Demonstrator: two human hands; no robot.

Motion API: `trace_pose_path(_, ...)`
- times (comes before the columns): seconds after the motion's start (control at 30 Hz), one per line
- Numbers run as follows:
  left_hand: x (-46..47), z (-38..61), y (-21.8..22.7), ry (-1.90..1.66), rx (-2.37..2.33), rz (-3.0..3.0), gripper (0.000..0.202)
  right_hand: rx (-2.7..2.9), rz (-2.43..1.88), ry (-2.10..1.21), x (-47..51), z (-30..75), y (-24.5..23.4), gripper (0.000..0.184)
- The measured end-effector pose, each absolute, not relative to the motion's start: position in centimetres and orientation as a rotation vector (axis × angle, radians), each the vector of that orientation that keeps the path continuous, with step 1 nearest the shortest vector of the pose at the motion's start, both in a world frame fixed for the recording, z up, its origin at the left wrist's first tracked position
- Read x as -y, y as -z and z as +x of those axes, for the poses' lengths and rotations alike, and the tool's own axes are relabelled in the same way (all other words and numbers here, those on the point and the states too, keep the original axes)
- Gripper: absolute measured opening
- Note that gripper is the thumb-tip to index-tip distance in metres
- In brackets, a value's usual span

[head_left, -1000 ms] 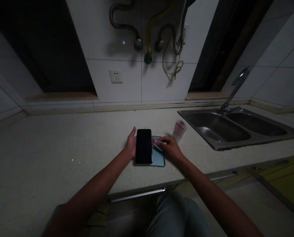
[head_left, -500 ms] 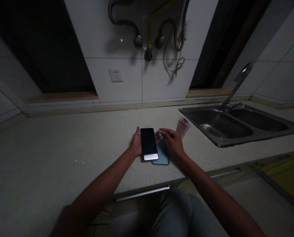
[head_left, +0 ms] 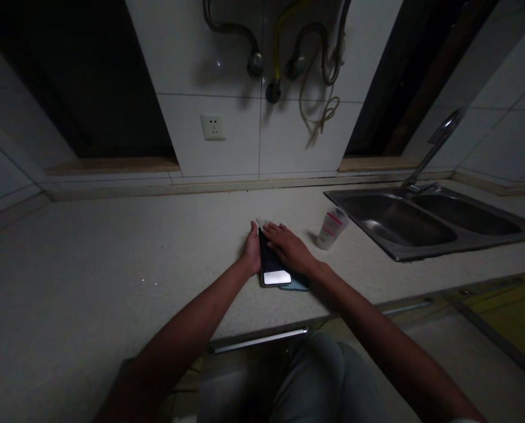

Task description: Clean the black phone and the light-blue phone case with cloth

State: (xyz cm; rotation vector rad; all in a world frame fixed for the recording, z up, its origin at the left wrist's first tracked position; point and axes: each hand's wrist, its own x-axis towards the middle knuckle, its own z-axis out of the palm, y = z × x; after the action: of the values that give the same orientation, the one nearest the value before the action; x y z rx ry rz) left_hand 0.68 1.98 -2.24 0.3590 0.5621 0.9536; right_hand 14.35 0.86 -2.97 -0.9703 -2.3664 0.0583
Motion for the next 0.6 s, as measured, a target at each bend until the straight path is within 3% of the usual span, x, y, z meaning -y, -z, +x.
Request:
trace_pose_path(0.2,-2.3,0.5,2.8,-0.882,-0.511,0.353,0.087,2.622,-0.746,0.057,3.1,15.1,2.8,0.049)
trace_pose_path(0.6,-1.9,0.6,2.7,-0.898,-0.496,0.321,0.083,2.711,-0.578,0.096,6.8,18.3,2.8,0.052)
